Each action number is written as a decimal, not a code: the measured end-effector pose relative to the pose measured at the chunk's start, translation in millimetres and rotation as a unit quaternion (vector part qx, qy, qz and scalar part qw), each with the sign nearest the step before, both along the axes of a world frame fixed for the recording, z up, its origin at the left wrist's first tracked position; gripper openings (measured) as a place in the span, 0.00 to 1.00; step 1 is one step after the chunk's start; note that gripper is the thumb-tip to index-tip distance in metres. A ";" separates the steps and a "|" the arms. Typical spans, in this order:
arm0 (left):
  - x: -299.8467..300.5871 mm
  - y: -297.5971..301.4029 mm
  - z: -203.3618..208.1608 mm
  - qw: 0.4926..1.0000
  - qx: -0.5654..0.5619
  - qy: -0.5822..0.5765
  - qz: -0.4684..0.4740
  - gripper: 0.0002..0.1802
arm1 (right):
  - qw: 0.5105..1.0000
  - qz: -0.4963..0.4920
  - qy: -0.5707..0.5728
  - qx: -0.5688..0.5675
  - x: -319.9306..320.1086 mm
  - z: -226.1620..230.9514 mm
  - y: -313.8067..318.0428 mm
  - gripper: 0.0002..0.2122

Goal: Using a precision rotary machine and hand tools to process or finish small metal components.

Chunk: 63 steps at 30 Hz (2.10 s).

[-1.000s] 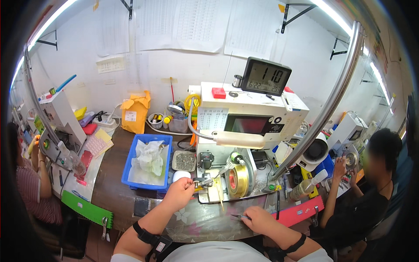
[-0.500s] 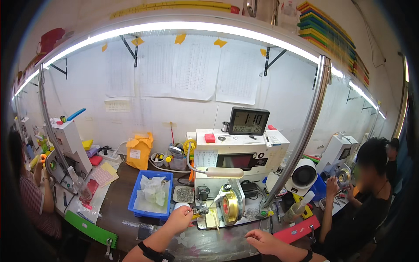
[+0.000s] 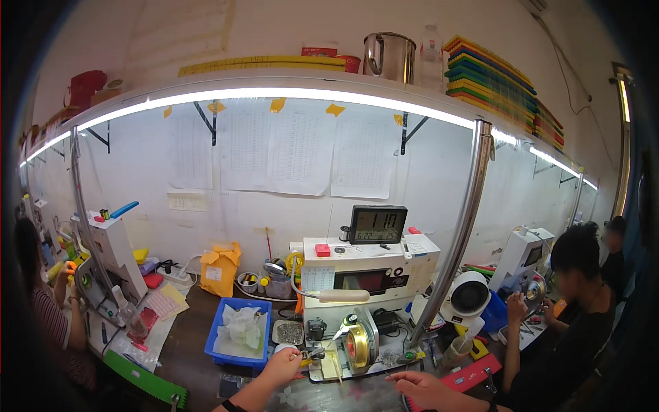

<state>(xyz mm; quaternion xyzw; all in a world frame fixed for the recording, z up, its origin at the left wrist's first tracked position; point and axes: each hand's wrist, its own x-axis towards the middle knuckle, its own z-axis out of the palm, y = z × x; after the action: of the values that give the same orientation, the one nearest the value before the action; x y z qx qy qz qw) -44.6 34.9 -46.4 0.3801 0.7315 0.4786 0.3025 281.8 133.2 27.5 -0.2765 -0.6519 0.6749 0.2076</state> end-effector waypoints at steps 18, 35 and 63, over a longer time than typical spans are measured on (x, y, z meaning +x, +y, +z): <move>6.7 -5.2 38.6 0.992 0.083 0.093 0.024 0.08 | 0.990 0.118 -0.002 -0.073 -23.3 4.3 -17.5 0.18; 8.1 27.8 47.9 0.983 0.162 0.001 -0.084 0.05 | 0.969 0.148 0.021 -0.197 -105.0 -38.6 -8.9 0.16; 17.4 32.2 47.4 0.966 0.220 -0.094 -0.098 0.03 | 0.925 0.060 0.091 -0.363 -154.8 -61.9 0.5 0.15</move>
<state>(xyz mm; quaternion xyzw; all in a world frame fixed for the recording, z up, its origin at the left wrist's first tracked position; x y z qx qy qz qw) -27.1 67.1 1.0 0.4609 0.5353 0.6293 0.3242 127.0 133.8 -34.5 -0.2309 -0.3557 0.8989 0.1106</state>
